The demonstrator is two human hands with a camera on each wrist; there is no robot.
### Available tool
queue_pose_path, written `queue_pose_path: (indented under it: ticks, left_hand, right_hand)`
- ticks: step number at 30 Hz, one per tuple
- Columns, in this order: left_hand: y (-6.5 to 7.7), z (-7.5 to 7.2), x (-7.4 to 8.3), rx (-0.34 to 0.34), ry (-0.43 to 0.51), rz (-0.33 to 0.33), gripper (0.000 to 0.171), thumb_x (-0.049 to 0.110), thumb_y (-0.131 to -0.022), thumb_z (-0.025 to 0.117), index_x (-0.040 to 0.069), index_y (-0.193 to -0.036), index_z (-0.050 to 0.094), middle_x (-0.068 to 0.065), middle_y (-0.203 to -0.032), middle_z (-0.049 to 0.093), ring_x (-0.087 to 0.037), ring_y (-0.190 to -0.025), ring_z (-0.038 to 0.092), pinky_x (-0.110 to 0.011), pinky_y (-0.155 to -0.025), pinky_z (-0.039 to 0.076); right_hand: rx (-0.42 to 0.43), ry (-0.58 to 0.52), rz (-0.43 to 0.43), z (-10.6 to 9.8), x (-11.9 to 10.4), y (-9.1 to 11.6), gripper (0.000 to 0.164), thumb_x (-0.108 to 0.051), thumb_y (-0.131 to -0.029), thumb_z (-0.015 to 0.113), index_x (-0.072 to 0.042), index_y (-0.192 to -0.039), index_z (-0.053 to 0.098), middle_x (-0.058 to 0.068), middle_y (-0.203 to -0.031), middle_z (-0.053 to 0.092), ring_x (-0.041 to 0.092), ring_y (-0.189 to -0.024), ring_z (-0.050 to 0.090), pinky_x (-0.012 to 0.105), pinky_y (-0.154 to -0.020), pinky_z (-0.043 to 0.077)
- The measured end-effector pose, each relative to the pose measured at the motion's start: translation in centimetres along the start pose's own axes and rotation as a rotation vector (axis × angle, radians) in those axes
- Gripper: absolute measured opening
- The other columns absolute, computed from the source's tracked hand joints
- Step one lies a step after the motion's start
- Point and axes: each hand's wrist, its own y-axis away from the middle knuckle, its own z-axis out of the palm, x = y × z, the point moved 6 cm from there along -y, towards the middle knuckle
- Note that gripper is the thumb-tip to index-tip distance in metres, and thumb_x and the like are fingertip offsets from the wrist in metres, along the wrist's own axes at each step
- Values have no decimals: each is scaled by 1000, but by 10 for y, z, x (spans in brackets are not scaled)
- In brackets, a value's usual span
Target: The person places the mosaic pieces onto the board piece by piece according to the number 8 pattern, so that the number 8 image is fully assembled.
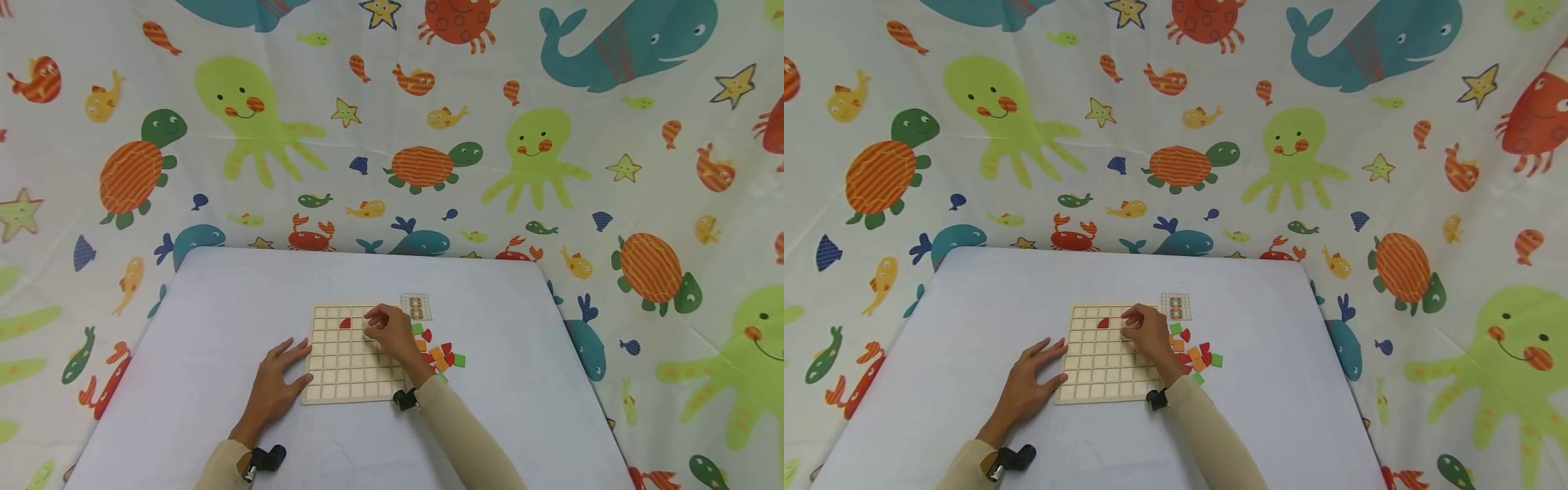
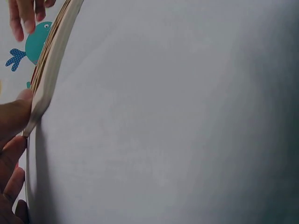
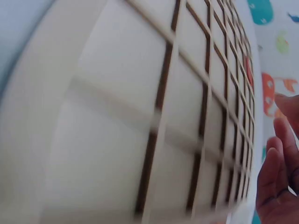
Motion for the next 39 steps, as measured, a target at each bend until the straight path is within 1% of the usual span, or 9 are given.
queue_pose_path:
  ticks: [6,10,14,18,25,29,33,36,39]
  left_hand:
    - [0,-1,1,0,2,1,61,9,-86,85,9,-144,67,-9,-156,60,-42,-153,40,-72,-120,33]
    - [0,-1,1,6,-3,4,60,9,-86,85,8,-143,67,-10,-156,61,-44,-153,40,-73,-119,33]
    - [1,-2,1,10,-10,8,60,8,-85,86,7,-142,67,-11,-155,61,-45,-152,41,-74,-118,33]
    - [1,-1,1,8,-16,9,60,8,-85,86,7,-142,67,-12,-155,61,-45,-152,41,-74,-118,33]
    - [1,0,3,8,-13,15,60,8,-85,86,8,-142,68,-11,-155,61,-45,-152,42,-74,-118,33]
    - [1,1,2,6,-16,20,60,7,-85,86,8,-142,68,-10,-155,61,-44,-152,42,-73,-119,33]
    - [0,1,1,11,-12,26,60,7,-85,86,8,-142,68,-11,-155,62,-45,-152,42,-73,-118,33]
    - [0,1,0,12,-19,28,60,7,-85,86,8,-142,68,-11,-155,62,-44,-152,42,-73,-118,34]
    - [0,0,-1,9,-25,25,61,7,-85,86,7,-142,67,-11,-155,62,-45,-151,42,-73,-118,34]
  right_hand:
    - [82,-13,38,-44,20,14,23,-8,-91,82,-8,-113,77,4,-96,73,16,-85,65,27,-74,57]
    - [139,30,66,-70,35,21,21,-8,-91,83,-10,-111,79,3,-96,75,16,-86,65,27,-77,57]
    - [173,92,101,-86,47,24,20,-7,-90,83,-11,-110,81,4,-94,74,18,-82,64,29,-73,55]
    - [169,173,161,-91,59,24,21,-10,-89,84,-15,-110,83,3,-94,71,19,-82,63,30,-69,54]
    - [165,299,209,-89,66,21,24,-13,-89,86,-19,-112,82,0,-95,68,18,-89,63,34,-78,53]
    - [172,326,220,-89,65,21,25,-14,-89,86,-19,-113,81,2,-94,68,20,-90,62,37,-80,52]
    - [173,323,246,-90,66,21,26,-15,-89,86,-20,-114,81,2,-96,67,21,-91,61,36,-82,54]
    - [172,311,222,-91,66,22,27,-14,-89,87,-20,-114,81,1,-95,66,20,-88,60,33,-79,53]
    - [139,274,159,-88,61,23,24,-13,-89,87,-18,-112,82,2,-93,66,17,-84,60,31,-75,53]
